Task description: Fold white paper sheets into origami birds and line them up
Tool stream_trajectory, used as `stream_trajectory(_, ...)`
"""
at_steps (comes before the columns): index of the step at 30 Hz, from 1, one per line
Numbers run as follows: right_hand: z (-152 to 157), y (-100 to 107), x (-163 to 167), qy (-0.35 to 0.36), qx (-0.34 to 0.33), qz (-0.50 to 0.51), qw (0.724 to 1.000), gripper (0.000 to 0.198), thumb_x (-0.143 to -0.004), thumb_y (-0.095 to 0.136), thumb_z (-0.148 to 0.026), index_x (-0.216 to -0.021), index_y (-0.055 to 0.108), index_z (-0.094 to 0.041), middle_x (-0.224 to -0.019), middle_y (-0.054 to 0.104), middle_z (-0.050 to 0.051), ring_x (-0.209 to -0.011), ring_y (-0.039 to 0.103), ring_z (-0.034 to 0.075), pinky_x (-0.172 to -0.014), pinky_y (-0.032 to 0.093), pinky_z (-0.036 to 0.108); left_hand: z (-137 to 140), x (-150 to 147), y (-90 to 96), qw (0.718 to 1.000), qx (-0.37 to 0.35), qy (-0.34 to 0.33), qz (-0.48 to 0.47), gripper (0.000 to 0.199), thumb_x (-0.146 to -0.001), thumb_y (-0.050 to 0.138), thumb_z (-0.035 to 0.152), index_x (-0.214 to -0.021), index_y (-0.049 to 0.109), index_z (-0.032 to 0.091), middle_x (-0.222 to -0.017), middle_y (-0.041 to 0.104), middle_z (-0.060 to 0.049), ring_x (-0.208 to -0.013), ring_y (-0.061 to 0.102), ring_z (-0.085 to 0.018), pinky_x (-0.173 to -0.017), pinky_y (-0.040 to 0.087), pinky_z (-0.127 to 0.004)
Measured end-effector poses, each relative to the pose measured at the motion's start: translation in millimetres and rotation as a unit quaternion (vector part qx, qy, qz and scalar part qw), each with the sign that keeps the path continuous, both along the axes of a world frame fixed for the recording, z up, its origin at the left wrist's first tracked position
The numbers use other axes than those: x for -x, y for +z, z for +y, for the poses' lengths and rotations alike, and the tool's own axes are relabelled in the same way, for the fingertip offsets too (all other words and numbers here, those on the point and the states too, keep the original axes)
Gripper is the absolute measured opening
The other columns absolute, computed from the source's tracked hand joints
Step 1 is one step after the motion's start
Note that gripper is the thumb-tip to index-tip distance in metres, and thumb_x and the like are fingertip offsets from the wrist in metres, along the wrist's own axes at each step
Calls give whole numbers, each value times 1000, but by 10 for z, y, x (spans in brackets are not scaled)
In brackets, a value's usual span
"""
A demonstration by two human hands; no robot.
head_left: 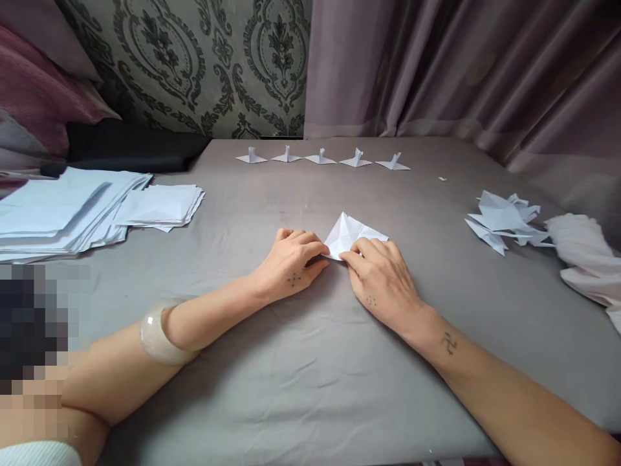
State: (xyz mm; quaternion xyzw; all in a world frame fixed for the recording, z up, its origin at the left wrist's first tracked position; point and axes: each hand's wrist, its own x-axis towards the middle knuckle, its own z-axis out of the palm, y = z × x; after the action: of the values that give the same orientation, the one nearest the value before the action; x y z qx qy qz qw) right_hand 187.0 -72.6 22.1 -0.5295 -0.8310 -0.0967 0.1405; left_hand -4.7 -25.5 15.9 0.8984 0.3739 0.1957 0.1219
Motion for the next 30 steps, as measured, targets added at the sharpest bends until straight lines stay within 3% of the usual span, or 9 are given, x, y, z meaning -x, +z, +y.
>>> stream_trajectory(7,46,10,-59,-24,69,78,994,16,-91,52,-23,-89,68,-20,-93,63,4,-86,54,19,-80,35,33,27,0,8,999,20,38,3,18,-90,54,31,-89,67,20,-93,67,-4,-88,59,-18,-84,32,-36)
stream_trajectory(14,141,65,-44,-62,110,115,985,18,-89,51,-21,-79,67,-22,-92,66,2,-89,55,19,-81,36,33,97,-42,-8,993,86,76,-37,17,-88,53,26,-81,67,19,-84,64,-3,-79,57,-17,-79,35,-36)
stream_trajectory(30,294,234,94,-137,170,57,974,21,-83,48,-21,-76,68,-22,-89,67,4,-85,57,20,-74,38,32,148,-62,-60,987,119,76,-77,8,-84,51,16,-79,57,18,-81,61,-2,-75,54,-16,-67,39,-29)
